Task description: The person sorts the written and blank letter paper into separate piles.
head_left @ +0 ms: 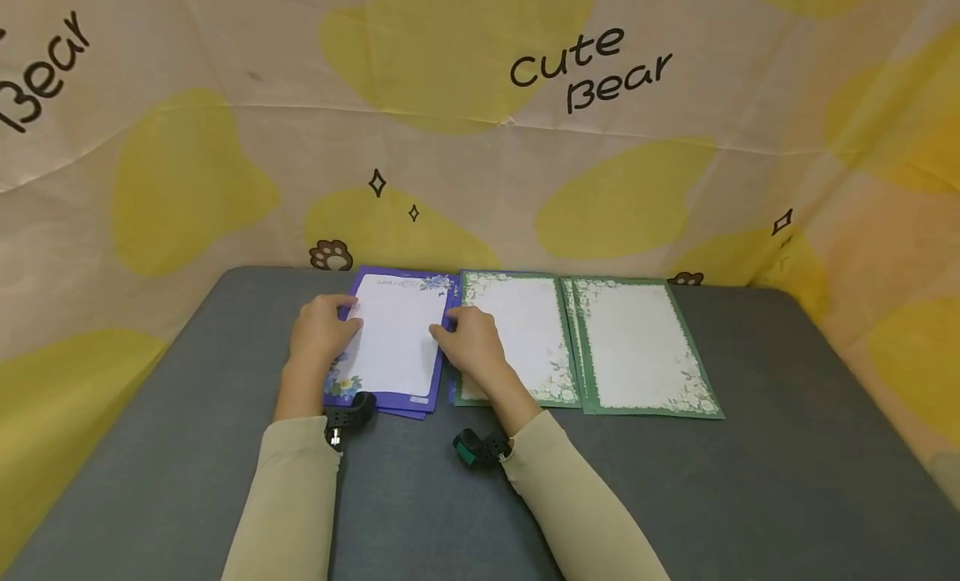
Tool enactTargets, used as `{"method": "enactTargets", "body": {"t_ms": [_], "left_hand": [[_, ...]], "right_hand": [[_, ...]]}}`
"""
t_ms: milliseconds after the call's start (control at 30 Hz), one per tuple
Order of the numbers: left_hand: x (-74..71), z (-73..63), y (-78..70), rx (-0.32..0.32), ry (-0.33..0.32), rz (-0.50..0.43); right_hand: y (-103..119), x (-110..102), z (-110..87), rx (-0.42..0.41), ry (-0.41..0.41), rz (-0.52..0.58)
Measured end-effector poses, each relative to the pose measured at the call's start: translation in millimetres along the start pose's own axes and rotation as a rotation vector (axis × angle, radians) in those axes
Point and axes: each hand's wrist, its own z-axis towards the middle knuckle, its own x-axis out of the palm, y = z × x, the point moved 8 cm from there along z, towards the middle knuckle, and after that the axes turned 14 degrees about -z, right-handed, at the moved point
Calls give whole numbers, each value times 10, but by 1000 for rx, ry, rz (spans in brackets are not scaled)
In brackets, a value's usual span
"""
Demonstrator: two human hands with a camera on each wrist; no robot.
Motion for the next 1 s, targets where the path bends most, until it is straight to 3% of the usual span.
{"method": "enactTargets", "body": {"t_ms": [233,567,700,1000], "left_hand": [[-5,-2,-27,-22,-15,-41],[-43,-32,-49,-111,16,-62],[-24,-27,-72,-95,22,-75],[37,10,-25,-87,-4,-131]], "right_hand": [[37,38,-28,12,94,19],[-27,61,2,96,99,107],[-26,52,-10,128,104,136],[-13,91,-60,226,177,355]]}}
